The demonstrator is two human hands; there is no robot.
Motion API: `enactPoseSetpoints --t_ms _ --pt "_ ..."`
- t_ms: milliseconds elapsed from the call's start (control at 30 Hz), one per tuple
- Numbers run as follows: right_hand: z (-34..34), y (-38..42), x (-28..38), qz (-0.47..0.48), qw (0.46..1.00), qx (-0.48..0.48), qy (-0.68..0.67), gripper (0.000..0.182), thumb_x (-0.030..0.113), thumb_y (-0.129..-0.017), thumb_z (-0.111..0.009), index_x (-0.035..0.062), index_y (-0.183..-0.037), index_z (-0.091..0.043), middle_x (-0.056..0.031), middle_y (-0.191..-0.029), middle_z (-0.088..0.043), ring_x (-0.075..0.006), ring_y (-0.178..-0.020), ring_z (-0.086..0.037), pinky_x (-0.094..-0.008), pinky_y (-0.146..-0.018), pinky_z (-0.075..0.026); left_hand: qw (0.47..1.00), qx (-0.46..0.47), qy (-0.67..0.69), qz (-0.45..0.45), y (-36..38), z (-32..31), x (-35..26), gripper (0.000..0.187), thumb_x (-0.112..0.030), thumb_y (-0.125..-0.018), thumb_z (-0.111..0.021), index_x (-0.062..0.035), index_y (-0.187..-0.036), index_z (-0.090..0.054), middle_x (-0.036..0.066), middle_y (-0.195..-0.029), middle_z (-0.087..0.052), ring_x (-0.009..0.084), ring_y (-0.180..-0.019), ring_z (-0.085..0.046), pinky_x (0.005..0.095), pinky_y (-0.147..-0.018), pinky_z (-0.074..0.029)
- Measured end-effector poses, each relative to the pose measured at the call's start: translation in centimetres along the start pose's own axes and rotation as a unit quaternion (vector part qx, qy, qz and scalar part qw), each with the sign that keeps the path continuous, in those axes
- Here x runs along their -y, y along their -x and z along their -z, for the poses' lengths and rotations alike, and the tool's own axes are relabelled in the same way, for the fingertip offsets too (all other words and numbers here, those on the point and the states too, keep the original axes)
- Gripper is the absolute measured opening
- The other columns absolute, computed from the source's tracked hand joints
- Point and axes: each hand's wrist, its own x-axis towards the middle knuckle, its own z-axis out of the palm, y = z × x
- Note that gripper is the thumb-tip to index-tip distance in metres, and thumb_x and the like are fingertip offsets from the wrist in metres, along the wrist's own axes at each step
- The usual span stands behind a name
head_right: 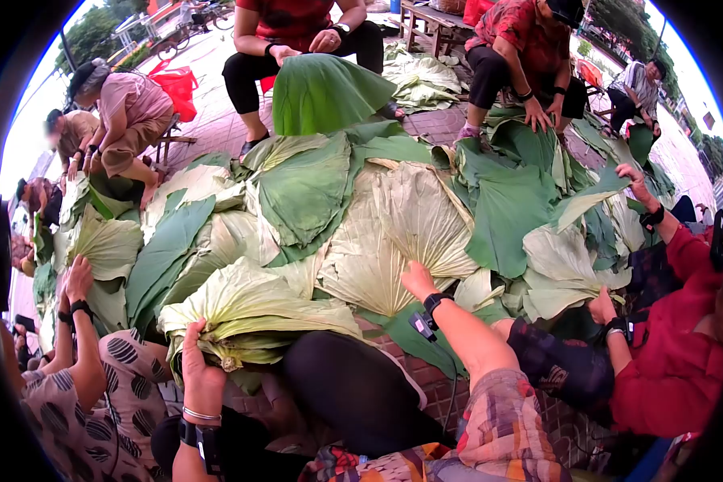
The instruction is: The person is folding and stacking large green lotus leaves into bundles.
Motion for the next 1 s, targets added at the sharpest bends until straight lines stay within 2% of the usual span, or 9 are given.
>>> enactPoseSetpoints --t_ms 233,333,433,533,633,700,767,867,1000 --pt "-3.6 2.5 -5.0 -0.065 0.997 -0.001 0.038 0.046 0.019 -0.067 -0.061 -0.0025 -0.107 -0.053 -0.0236 -0.102 -0.057 -0.0345 -0.1 -0.054 -0.0381 -0.087 -0.042 0.999 -0.018 -0.023 0.02 0.2 -0.8 0.6 0.029 -0.016 -0.073 -0.062 -0.0046 -0.099 -0.055 0.008 -0.095 -0.06 0.0235 -0.085 -0.058 0.0374 -0.08 -0.046" --pt "-4.7 1.4 -5.4 -0.173 0.976 -0.079 -0.106 0.053 0.018 -0.066 -0.061 -0.0023 -0.113 -0.048 -0.0238 -0.1 -0.057 -0.0344 -0.098 -0.054 -0.0373 -0.086 -0.041 0.999 -0.024 -0.023 0.021 0.2 -1.1 0.7 0.03 -0.016 -0.073 -0.062 -0.0039 -0.1 -0.054 0.008 -0.095 -0.06 0.024 -0.085 -0.058 0.0377 -0.08 -0.046" --pt "-7.1 -0.9 -6.6 -0.069 0.964 -0.248 -0.069 0.055 0.015 -0.064 -0.063 -0.0015 -0.113 -0.043 -0.0178 -0.087 -0.059 -0.03 -0.081 -0.059 -0.0365 -0.067 -0.046 0.999 -0.024 -0.027 0.022 0.4 -1.4 0.8 0.032 -0.017 -0.073 -0.062 -0.0032 -0.1 -0.054 0.008 -0.094 -0.06 0.0243 -0.085 -0.057 0.0377 -0.079 -0.046" --pt "-6.5 -3.2 -6.6 -0.286 0.831 -0.182 -0.442 0.049 0.005 -0.063 -0.065 0.0059 -0.107 -0.044 -0.0051 -0.072 -0.046 -0.0154 -0.049 -0.048 -0.0291 -0.035 -0.034 0.999 -0.028 -0.029 0.03 0.1 -1.4 0.7 0.032 -0.017 -0.072 -0.063 -0.0027 -0.1 -0.054 0.008 -0.094 -0.06 0.0243 -0.085 -0.058 0.0374 -0.079 -0.046" --pt "-4.6 -2.8 -7.1 -0.243 0.77 -0.104 -0.581 0.044 0.003 -0.064 -0.063 0.0004 -0.101 -0.041 -0.0081 -0.083 -0.048 -0.0184 -0.068 -0.05 -0.033 -0.061 -0.045 0.999 -0.022 -0.026 0.038 -0.2 -0.8 0.7 0.032 -0.017 -0.072 -0.063 -0.003 -0.099 -0.054 0.008 -0.094 -0.06 0.0241 -0.084 -0.058 0.0373 -0.078 -0.046" --pt "-2.5 -0.6 -5.4 0.077 0.97 -0.2 -0.119 0.034 0.0 -0.068 -0.06 0.0043 -0.099 -0.046 -0.0043 -0.07 -0.042 -0.0158 -0.056 -0.046 -0.0316 -0.055 -0.046 0.999 -0.03 -0.028 0.026 0.2 -1.2 0.7 0.032 -0.017 -0.072 -0.063 -0.0032 -0.099 -0.054 0.009 -0.094 -0.06 0.0241 -0.084 -0.058 0.0373 -0.078 -0.046" --pt "-4.0 -2.5 -7.0 0.026 0.874 -0.183 -0.449 0.029 0.005 -0.069 -0.061 0.0035 -0.095 -0.05 -0.0082 -0.081 -0.047 -0.0185 -0.061 -0.048 -0.0335 -0.057 -0.047 0.999 -0.022 -0.025 0.025 0.4 -1.3 0.7 0.032 -0.017 -0.072 -0.063 -0.0033 -0.1 -0.054 0.009 -0.095 -0.06 0.024 -0.085 -0.058 0.0376 -0.079 -0.046" --pt "-2.9 -3.2 -8.1 -0.278 0.783 -0.084 -0.55 0.03 0.01 -0.067 -0.063 0.0025 -0.094 -0.052 -0.0116 -0.095 -0.048 -0.0215 -0.069 -0.049 -0.034 -0.061 -0.047 0.999 -0.018 -0.025 0.034 0.5 -1.4 0.7 0.033 -0.016 -0.071 -0.063 -0.0033 -0.1 -0.054 0.009 -0.096 -0.06 0.0242 -0.085 -0.058 0.0378 -0.079 -0.046" --pt "-1.7 -2.1 -4.1 -0.422 0.637 -0.197 -0.615 0.029 0.013 -0.066 -0.063 0.0049 -0.093 -0.054 -0.009 -0.091 -0.051 -0.0216 -0.077 -0.049 -0.0324 -0.058 -0.045 0.999 -0.022 -0.02 0.03 0.3 -1.1 0.9 0.033 -0.016 -0.071 -0.063 -0.0031 -0.1 -0.054 0.009 -0.096 -0.06 0.0243 -0.086 -0.058 0.0379 -0.08 -0.046"
